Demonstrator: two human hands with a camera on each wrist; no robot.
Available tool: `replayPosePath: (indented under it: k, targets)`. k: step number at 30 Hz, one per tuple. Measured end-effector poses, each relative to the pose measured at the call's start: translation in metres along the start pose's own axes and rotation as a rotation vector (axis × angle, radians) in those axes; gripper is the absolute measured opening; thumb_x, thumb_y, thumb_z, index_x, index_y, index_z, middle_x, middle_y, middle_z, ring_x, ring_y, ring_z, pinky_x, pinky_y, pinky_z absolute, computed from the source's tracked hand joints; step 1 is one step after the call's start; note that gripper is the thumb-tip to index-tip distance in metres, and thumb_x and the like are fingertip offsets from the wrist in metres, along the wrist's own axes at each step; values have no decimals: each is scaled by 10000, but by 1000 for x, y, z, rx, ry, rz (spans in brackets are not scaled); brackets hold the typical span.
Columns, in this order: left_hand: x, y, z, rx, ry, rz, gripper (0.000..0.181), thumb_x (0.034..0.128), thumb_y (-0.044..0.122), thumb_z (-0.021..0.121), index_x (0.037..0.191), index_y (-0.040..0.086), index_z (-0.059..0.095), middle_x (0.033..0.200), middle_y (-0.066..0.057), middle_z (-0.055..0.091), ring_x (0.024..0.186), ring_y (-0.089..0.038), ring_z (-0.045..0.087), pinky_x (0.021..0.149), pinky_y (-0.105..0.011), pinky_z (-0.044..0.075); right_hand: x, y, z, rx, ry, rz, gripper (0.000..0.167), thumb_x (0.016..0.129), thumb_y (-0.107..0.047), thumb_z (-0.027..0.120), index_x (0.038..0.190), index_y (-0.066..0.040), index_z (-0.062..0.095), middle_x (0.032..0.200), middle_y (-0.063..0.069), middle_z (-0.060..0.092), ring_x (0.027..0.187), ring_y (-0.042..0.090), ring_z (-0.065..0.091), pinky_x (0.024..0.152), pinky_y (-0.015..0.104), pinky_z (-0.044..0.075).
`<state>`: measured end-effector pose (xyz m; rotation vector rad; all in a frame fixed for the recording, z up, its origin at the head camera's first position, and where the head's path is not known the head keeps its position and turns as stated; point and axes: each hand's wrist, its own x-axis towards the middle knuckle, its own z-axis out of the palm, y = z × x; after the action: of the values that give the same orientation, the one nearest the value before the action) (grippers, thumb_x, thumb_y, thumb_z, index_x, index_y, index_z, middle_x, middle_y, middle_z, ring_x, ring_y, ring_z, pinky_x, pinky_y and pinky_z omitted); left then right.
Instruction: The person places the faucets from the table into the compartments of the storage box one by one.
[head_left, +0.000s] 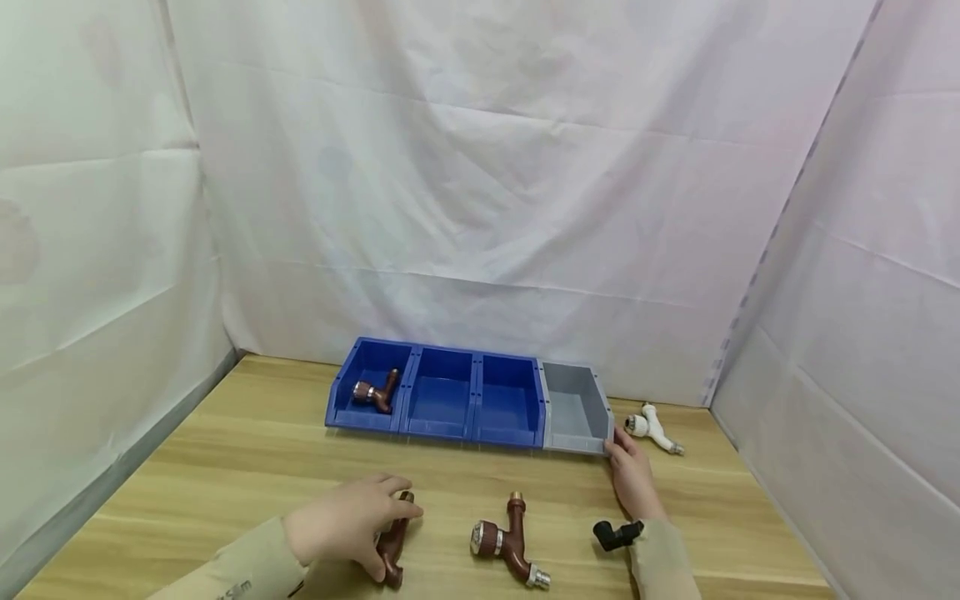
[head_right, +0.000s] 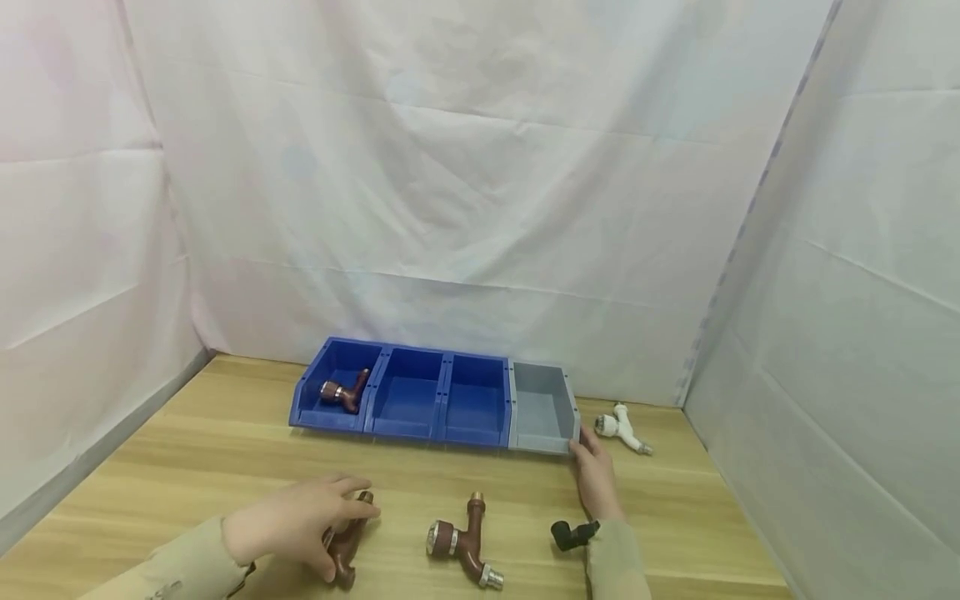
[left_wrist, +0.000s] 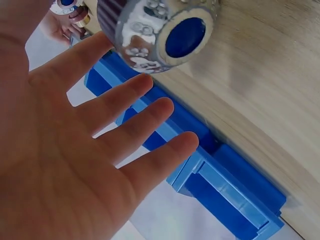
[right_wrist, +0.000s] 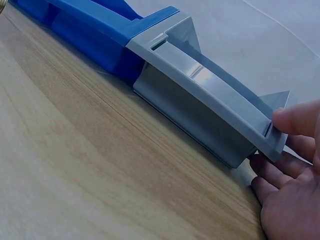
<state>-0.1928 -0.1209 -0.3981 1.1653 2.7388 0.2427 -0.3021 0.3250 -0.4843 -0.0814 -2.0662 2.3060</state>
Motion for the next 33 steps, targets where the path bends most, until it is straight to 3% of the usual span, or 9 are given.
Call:
replayPosePath:
  k: [5,8,12,16,19,24,33]
  targets:
    - [-1,1,1,49,28,-21,777,564,347,908,1286,234,644,1338,-104,527,1174,-283,507,909,-422,471,2,0,-2,9,0,-2,592,1042,-63,375,1534,30,59,1595,169,59,1453,248,86,1147,372,122]
    - [0,0,4,60,39,-8,756,550,325,915,1257,246,660,1196,-29,562,1039,-191,527,834,-362,487,-1,1,-3,6,10,6,596,1040,-61,377,1533,34,57,1595,173,50,1454,259,79,1147,381,116]
    - [3,1,7,87,31,15,622,542,296,907,1123,311,687,939,94,530,817,-93,478,692,-295,444,-4,4,-4,-5,19,11,591,1038,-50,370,1531,40,57,1594,177,50,1452,265,80,1147,387,116]
    - [5,3,7,121,5,8,540,532,299,905,1009,362,661,864,138,546,735,-85,472,639,-306,407,-1,4,-2,-9,9,-28,583,1035,-54,386,1526,52,91,1587,194,94,1447,277,114,1143,390,138]
    - [5,4,5,99,-11,-4,503,550,337,902,995,333,669,858,141,569,724,-76,479,641,-300,414,2,2,2,-8,-4,-43,577,1033,-63,399,1527,47,122,1583,186,130,1443,260,144,1141,378,154]
    - [6,9,4,46,-5,17,374,640,441,851,904,263,656,720,167,482,661,-35,429,625,-251,396,2,0,4,-14,-1,-34,561,1036,-56,381,1526,46,128,1583,185,133,1442,250,148,1142,384,149]
    - [8,12,7,-1,20,23,311,672,327,818,679,239,521,615,156,375,559,-29,368,564,-223,339,2,0,2,-28,4,-34,560,1036,-52,378,1524,53,123,1583,186,131,1445,249,138,1141,381,149]
